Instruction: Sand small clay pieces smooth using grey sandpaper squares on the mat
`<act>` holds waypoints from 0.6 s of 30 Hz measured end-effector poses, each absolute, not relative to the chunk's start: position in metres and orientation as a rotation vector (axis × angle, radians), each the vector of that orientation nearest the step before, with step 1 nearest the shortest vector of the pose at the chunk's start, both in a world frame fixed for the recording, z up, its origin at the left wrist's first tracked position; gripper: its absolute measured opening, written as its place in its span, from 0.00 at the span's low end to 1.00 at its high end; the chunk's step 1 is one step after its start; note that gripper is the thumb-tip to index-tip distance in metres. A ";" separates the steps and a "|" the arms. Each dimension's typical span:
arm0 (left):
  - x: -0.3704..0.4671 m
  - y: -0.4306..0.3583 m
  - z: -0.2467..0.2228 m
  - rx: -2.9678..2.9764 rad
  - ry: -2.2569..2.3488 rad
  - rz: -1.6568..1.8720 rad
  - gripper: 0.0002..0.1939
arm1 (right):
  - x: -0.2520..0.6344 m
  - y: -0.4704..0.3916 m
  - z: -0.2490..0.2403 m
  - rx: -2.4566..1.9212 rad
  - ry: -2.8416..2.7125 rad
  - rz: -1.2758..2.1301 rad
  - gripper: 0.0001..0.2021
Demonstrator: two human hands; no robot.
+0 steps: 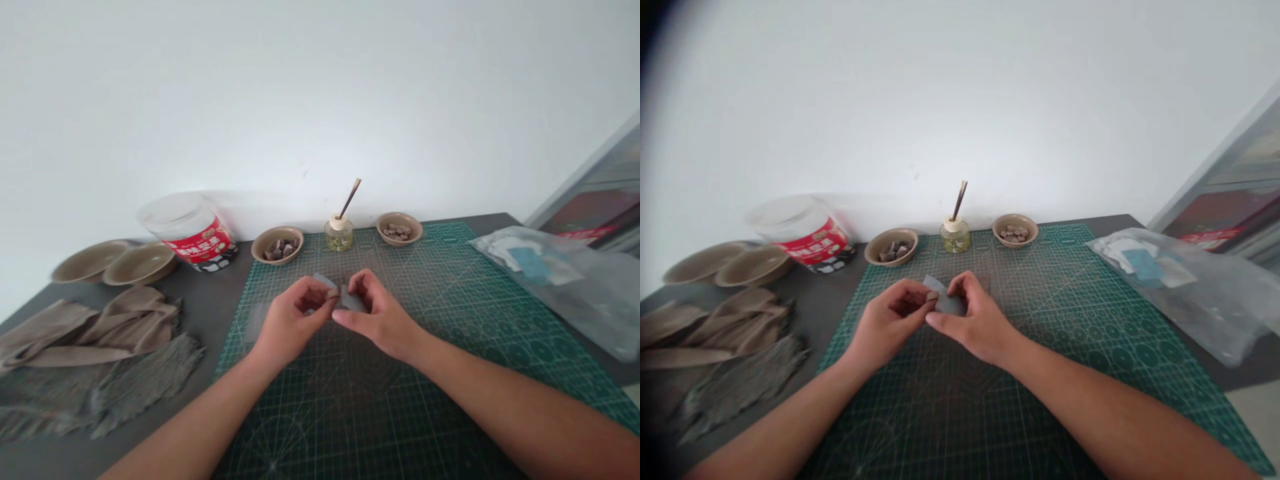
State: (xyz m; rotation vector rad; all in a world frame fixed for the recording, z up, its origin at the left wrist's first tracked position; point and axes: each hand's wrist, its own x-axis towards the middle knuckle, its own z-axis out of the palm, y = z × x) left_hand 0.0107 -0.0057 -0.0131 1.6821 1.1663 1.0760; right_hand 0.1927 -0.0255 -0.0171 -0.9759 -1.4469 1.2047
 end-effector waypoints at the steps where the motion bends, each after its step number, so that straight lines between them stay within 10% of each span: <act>1: 0.010 -0.005 -0.014 1.682 1.186 1.076 0.08 | 0.194 -0.026 -0.018 -0.977 -1.472 1.233 0.12; 7: 0.006 0.001 -0.019 1.615 1.183 1.102 0.11 | 0.195 -0.025 -0.026 -0.999 -1.402 1.284 0.06; 18: 0.011 -0.004 -0.019 1.617 1.219 1.087 0.05 | 0.199 -0.019 -0.020 -0.940 -2.051 0.215 0.18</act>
